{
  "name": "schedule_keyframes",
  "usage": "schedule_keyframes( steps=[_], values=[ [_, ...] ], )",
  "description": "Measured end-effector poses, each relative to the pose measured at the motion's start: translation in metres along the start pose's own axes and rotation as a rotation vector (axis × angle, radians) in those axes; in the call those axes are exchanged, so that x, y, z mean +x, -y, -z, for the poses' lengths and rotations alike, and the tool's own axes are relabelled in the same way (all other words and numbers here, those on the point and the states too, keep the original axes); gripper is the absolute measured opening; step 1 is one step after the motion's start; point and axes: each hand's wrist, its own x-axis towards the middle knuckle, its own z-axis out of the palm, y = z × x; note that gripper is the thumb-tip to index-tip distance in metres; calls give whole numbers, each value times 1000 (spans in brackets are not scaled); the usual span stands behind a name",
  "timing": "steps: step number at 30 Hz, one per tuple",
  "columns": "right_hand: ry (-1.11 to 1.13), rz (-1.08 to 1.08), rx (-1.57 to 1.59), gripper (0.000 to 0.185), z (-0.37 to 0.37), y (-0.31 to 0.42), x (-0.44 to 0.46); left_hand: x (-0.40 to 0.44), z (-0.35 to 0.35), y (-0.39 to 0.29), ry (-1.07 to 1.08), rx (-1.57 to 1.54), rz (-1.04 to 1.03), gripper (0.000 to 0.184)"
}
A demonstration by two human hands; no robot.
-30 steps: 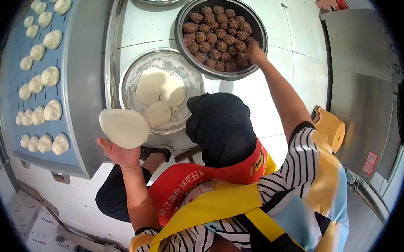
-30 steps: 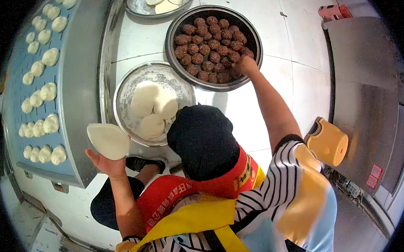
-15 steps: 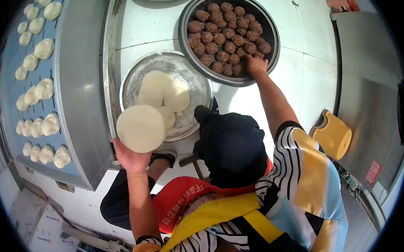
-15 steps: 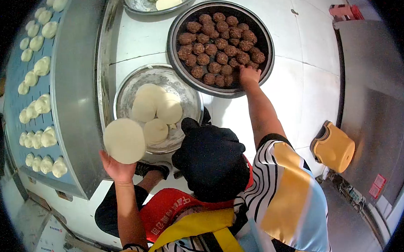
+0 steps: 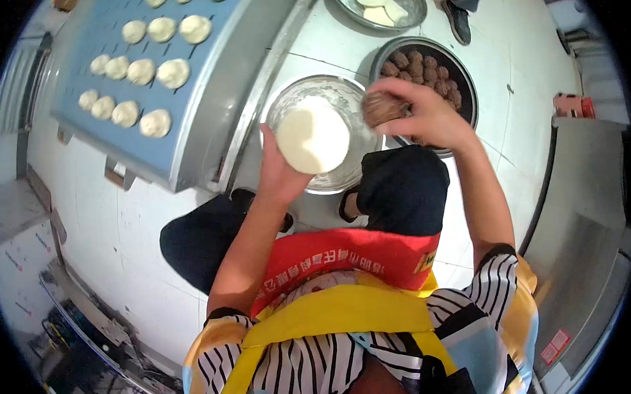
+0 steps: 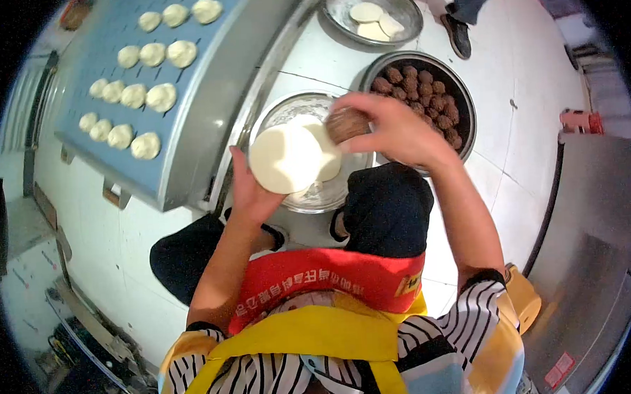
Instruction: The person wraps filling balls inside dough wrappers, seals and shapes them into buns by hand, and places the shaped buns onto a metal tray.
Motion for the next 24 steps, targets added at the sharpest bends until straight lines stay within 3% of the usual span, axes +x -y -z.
schedule_keyframes(
  steps=[4, 5, 8, 9, 13, 17, 21, 24],
  values=[
    [66, 178, -479, 54, -94, 45, 24, -41, 2, -9, 141, -15, -68, 89],
    [50, 214, -443, 54, -108, 52, 22, -54, 4, -9, 166, 286, -220, 89],
    [24, 314, -374, 51, -140, 64, 20, -88, 10, -22, 111, 3, -155, 89],
    [17, 344, -376, 50, -147, 63, 20, -93, 19, -21, 153, -27, -191, 77],
    [-56, 405, -480, 47, -171, 82, 15, -108, 35, -20, 244, 60, -292, 55],
    [-86, 517, -426, 42, -177, 97, 7, -119, 31, -22, 47, 274, -435, 47],
    [-170, -3, -2, 23, -149, 77, 20, -137, 30, -24, 79, 138, -354, 45],
    [150, -296, 482, 23, -144, 56, 32, -140, 31, -17, 136, 121, -324, 45]
  ],
)
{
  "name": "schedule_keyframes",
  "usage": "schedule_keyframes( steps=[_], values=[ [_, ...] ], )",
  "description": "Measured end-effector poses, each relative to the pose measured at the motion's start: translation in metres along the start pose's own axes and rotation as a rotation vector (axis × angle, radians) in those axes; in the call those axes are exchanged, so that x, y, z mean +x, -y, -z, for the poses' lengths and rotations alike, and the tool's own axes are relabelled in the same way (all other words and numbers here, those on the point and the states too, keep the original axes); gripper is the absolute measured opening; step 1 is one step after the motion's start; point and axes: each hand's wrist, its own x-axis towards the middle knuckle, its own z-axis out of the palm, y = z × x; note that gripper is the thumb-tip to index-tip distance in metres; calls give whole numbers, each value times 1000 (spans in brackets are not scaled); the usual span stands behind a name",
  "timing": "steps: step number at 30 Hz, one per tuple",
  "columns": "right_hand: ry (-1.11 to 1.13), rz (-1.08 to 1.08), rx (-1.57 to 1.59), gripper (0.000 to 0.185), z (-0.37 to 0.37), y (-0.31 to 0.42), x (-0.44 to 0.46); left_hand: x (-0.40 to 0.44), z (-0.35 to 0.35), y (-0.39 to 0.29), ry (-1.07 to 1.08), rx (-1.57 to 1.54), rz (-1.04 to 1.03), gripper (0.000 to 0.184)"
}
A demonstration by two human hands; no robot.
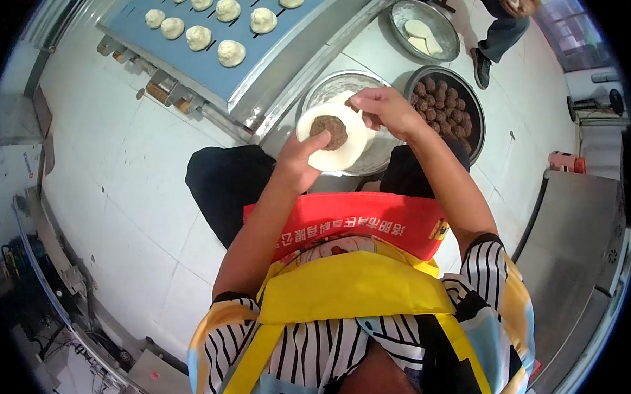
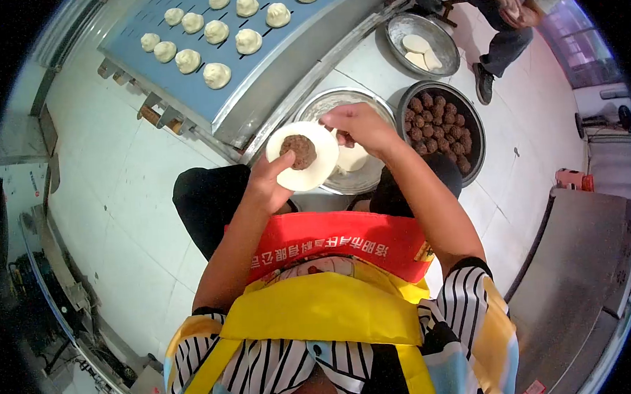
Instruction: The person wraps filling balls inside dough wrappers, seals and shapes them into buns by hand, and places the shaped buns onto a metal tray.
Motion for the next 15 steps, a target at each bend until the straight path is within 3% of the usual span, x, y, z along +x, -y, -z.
schedule_keyframes(
  steps=[1, 5, 13, 15],
  values=[
    [99, -62, 60, 17, 3, -3, 4, -1, 0, 3, -19, 39, -10, 46],
    [142, 15, 54, 15, -3, -8, 6, -2, 2, 3, -40, 127, 21, 46],
    [179, 35, -273, 13, -2, -10, 4, -1, 3, 10, -160, 276, 22, 48],
    [156, 68, 22, 12, -4, -10, -1, 1, 3, 10, -129, 296, -22, 50]
  ],
)
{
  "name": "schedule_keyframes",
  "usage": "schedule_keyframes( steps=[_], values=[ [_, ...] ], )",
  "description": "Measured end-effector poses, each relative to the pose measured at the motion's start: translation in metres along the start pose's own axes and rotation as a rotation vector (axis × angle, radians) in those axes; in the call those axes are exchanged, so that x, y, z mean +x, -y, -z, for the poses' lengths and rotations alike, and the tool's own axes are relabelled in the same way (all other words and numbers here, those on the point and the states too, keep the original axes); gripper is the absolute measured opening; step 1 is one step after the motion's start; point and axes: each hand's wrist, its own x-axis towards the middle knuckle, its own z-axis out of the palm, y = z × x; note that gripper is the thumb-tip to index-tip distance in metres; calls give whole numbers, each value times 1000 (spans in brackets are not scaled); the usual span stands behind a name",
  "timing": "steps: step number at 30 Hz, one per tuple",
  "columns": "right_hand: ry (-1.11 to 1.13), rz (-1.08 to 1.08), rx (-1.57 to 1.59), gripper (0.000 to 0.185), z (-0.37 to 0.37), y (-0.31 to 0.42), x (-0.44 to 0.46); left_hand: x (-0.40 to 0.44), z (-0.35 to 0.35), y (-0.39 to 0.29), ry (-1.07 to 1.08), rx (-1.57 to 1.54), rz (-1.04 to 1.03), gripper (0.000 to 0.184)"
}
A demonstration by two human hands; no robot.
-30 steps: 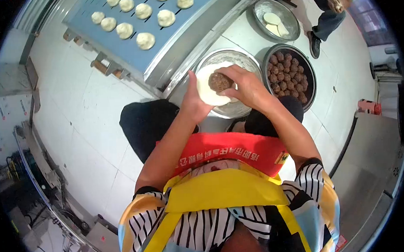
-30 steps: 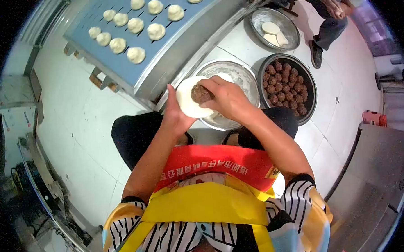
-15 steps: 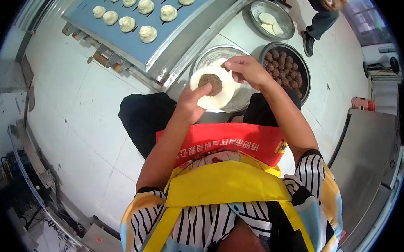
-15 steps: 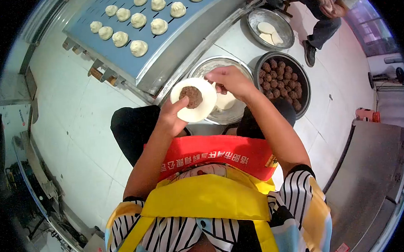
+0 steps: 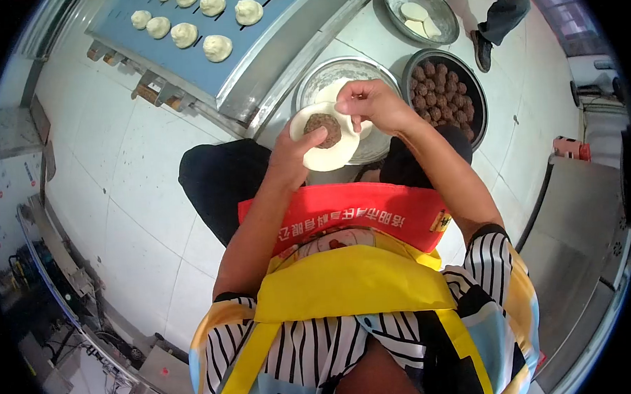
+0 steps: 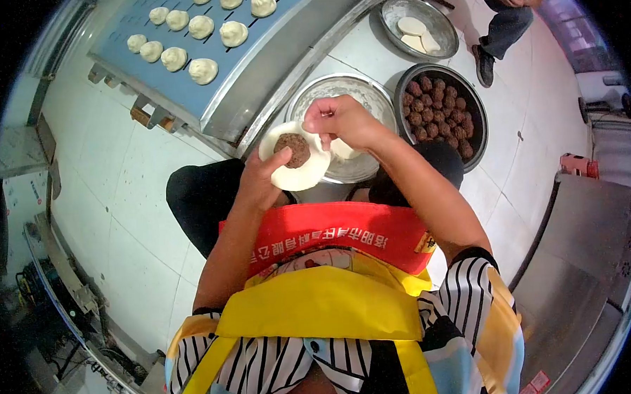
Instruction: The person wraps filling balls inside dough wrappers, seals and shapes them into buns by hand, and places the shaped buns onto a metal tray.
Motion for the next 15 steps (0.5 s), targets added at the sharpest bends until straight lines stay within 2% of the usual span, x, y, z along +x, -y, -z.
schedule_keyframes(
  steps=[2, 7, 9, 10, 15],
  values=[
    [-20, 51, 189, 11, -3, -1, 0, 1, -6, -3, 12, 43, -16, 51],
    [-37, 76, -41, 10, -7, -3, 6, 7, -2, -4, -24, 333, -40, 51],
    [-68, 85, -157, 11, -8, -8, 5, 4, -4, 1, -88, 408, -153, 50],
    [-140, 77, -111, 11, -12, -6, 3, 4, -7, 0, -121, 445, -215, 49],
    [-95, 77, 9, 9, -13, 1, 4, 2, -6, -9, -69, 421, -167, 48]
  ],
)
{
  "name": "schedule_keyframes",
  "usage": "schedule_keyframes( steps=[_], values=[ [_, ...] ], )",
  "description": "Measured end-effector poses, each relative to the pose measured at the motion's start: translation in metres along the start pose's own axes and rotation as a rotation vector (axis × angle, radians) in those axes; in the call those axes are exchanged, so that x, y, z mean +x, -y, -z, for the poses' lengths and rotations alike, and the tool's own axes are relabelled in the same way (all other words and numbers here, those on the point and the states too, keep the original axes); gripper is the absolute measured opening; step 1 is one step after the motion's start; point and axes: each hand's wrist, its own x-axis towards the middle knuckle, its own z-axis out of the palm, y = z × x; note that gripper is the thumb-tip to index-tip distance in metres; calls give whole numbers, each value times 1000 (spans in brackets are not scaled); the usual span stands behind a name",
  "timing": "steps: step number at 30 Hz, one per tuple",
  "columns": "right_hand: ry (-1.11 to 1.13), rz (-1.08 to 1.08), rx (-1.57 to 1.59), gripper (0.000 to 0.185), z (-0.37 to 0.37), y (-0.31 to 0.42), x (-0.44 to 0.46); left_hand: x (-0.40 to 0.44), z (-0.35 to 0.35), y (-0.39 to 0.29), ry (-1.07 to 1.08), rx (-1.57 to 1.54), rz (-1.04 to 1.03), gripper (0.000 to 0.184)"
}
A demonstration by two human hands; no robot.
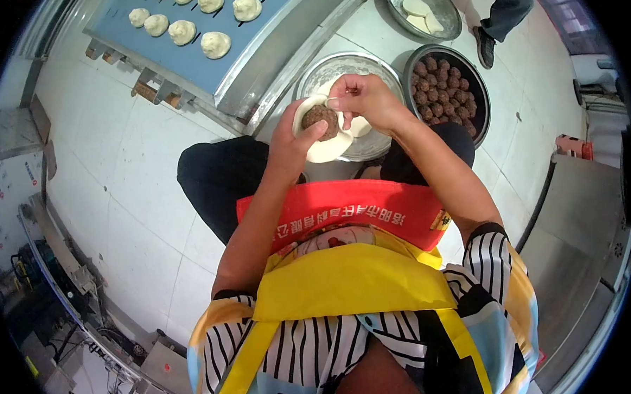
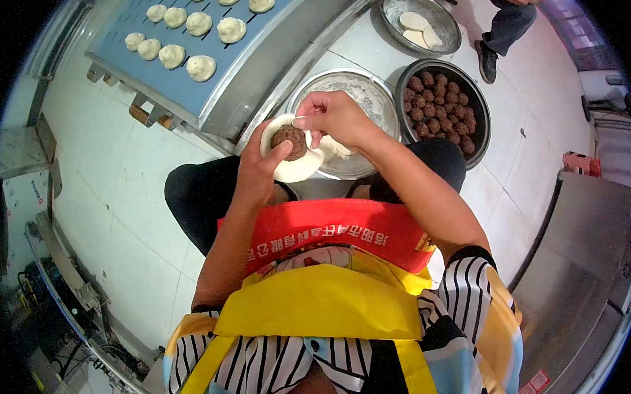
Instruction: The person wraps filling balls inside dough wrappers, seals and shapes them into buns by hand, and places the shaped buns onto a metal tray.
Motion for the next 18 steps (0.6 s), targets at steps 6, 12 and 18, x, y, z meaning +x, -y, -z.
schedule_keyframes(
  steps=[6, 12, 18],
  values=[
    [86, 84, -6, 9, 3, -6, 1, 2, 5, -2, 69, -103, 73, 48],
    [9, 55, -66, 8, -1, 4, -1, 1, 4, 9, -61, 106, -28, 48],
    [131, 238, -222, 5, 4, -4, 0, 4, 14, 0, 83, 76, 102, 49]
  ],
)
